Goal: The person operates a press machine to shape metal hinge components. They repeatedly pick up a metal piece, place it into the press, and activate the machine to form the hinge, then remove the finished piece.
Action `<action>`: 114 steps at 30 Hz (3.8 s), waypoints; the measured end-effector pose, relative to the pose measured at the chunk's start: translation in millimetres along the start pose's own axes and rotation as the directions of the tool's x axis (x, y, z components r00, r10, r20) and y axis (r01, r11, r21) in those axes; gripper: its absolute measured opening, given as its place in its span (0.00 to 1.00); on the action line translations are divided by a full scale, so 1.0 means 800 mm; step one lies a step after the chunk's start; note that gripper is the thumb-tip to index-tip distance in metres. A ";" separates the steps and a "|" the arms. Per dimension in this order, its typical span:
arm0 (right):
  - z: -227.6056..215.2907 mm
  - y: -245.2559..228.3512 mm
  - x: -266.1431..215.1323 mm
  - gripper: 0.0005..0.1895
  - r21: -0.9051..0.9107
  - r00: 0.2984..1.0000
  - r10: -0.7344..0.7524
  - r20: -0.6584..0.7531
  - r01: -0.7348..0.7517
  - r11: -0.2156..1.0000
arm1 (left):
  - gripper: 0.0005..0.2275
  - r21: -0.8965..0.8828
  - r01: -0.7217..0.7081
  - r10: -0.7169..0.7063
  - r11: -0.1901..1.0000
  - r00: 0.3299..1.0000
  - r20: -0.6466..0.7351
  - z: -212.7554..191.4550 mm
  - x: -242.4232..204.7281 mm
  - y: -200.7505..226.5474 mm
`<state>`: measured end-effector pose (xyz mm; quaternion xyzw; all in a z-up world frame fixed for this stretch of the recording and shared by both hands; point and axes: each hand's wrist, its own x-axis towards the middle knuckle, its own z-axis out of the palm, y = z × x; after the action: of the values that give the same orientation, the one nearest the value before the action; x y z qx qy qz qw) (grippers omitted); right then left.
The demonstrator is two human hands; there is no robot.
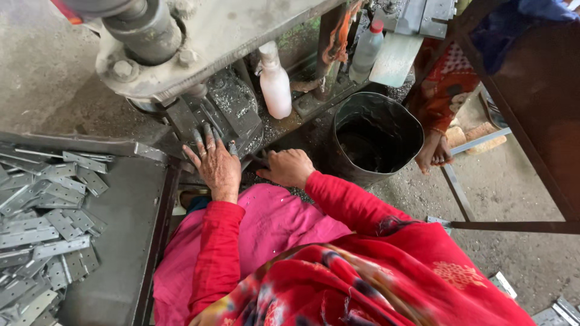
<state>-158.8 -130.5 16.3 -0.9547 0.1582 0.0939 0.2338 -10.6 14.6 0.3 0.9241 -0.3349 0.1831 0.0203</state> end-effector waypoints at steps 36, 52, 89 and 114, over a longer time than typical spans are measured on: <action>0.068 0.039 -0.006 0.28 0.053 0.996 0.089 -0.008 -0.089 0.995 | 0.19 -0.171 0.064 -0.058 0.983 0.998 0.037 -0.001 0.006 -0.012; 0.068 0.046 0.008 0.32 0.051 0.997 0.071 -0.018 -0.070 0.996 | 0.18 -0.129 0.056 -0.057 0.990 0.998 -0.004 0.014 0.052 -0.020; -0.042 -0.049 -0.015 0.10 -0.258 0.618 -0.287 -0.732 0.138 0.956 | 0.39 0.161 0.507 -0.482 0.847 0.859 -0.173 0.141 -0.018 -0.449; -0.031 -0.079 -0.009 0.08 -0.322 0.587 -0.243 -0.773 -0.033 0.946 | 0.38 0.241 0.469 -0.473 0.850 0.880 -0.044 0.067 -0.006 -0.480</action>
<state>-141.1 -87.5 66.1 -0.9253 0.1729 -0.3376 -0.0067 243.9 306.4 -18.8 0.9747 -0.0733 0.2046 -0.0522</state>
